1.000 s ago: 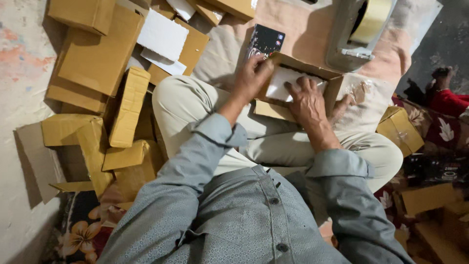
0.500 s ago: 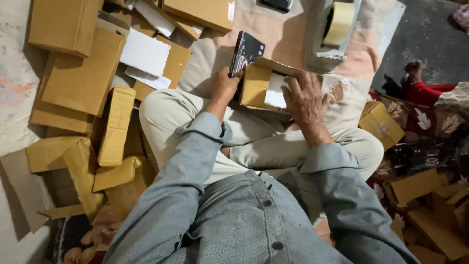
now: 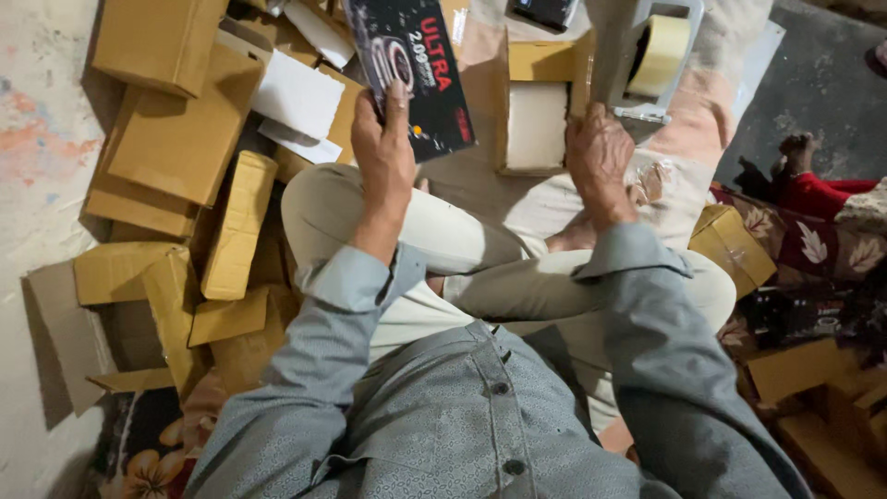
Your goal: The person packs smartwatch boxes into cardboard shipping boxes. They place foam padding inside the boxes, insert the product, close the flaps, and seal the boxes with packing tape using a handheld dispenser.
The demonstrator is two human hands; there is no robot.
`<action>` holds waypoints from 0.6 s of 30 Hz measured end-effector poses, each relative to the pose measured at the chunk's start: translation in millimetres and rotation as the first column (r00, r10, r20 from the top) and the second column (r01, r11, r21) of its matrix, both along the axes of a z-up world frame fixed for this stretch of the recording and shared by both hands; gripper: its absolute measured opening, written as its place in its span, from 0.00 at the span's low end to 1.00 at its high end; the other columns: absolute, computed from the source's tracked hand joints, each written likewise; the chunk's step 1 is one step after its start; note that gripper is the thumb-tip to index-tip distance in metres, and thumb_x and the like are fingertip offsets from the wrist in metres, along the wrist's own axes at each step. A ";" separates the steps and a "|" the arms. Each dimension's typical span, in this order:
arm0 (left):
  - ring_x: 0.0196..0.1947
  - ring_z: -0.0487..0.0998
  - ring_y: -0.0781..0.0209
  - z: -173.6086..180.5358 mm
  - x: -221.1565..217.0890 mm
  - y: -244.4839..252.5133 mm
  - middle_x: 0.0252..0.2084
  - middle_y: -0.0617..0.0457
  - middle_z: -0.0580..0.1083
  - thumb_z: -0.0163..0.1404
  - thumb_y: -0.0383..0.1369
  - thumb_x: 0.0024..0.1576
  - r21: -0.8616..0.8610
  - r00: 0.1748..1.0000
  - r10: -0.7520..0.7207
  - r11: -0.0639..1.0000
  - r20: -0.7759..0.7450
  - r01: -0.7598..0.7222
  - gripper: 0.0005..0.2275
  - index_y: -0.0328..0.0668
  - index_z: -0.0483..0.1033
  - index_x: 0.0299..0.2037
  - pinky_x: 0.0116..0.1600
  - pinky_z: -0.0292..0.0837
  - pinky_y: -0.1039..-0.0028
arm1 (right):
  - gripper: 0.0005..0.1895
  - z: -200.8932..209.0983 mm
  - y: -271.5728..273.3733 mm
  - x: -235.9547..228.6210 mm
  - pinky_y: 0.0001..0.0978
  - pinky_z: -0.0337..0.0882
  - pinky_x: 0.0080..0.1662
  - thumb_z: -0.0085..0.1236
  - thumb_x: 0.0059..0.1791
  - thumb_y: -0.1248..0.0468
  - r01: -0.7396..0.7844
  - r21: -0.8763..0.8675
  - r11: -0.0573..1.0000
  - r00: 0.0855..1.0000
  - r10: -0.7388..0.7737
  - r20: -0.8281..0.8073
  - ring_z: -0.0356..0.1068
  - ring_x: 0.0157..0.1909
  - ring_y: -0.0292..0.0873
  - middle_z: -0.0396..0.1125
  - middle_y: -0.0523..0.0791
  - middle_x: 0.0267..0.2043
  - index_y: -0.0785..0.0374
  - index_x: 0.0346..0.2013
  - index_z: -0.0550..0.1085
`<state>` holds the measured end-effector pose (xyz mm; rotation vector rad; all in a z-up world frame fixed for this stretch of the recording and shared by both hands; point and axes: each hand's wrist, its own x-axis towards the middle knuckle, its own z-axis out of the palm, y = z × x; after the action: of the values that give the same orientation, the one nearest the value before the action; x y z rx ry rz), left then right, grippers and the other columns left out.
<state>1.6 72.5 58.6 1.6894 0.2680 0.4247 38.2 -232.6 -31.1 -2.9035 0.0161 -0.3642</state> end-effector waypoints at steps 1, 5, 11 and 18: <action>0.35 0.70 0.61 6.0 -7.5 -6.3 0.35 0.49 0.72 0.47 0.44 0.67 -0.007 0.999 -0.032 0.999 0.013 0.032 0.18 0.32 0.73 0.43 0.42 0.68 0.69 | 0.15 11.7 7.8 -5.5 0.52 0.70 0.41 0.57 0.54 0.56 0.021 -0.007 1.000 0.995 -0.020 0.093 0.73 0.38 0.58 0.73 0.55 0.37 0.65 0.46 0.73; 0.31 0.65 0.61 11.4 -38.6 -51.4 0.32 0.49 0.70 0.47 0.45 0.67 -0.128 0.982 -0.139 0.984 -0.129 0.122 0.18 0.32 0.73 0.42 0.37 0.64 0.69 | 0.22 63.9 22.4 -62.1 0.45 0.68 0.56 0.51 0.56 0.52 0.023 0.637 0.770 0.999 -0.042 0.014 0.72 0.50 0.47 0.72 0.50 0.47 0.63 0.58 0.71; 0.32 0.66 0.56 -3.0 -62.6 -116.0 0.31 0.41 0.69 0.42 0.41 0.70 -0.176 0.905 -0.338 0.938 -0.259 0.300 0.19 0.27 0.72 0.39 0.38 0.64 0.63 | 0.18 93.5 47.4 -137.4 0.46 0.37 0.70 0.53 0.57 0.69 -0.165 0.895 0.414 0.986 0.067 0.151 0.61 0.69 0.54 0.69 0.56 0.57 0.76 0.59 0.69; 0.55 0.79 0.50 -33.2 42.5 -116.8 0.42 0.43 0.78 0.47 0.27 0.57 0.958 0.689 -0.670 0.250 0.276 -0.141 0.02 0.41 0.73 0.33 0.69 0.66 0.52 | 0.18 111.5 -10.9 -123.4 0.42 0.70 0.62 0.54 0.62 0.66 -0.232 0.918 -0.323 0.972 -0.109 0.207 0.67 0.61 0.46 0.69 0.49 0.58 0.68 0.65 0.66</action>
<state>44.0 -44.2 25.4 2.5295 -1.1376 1.0047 -85.2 -243.5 80.4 -0.9720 0.0826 -0.3433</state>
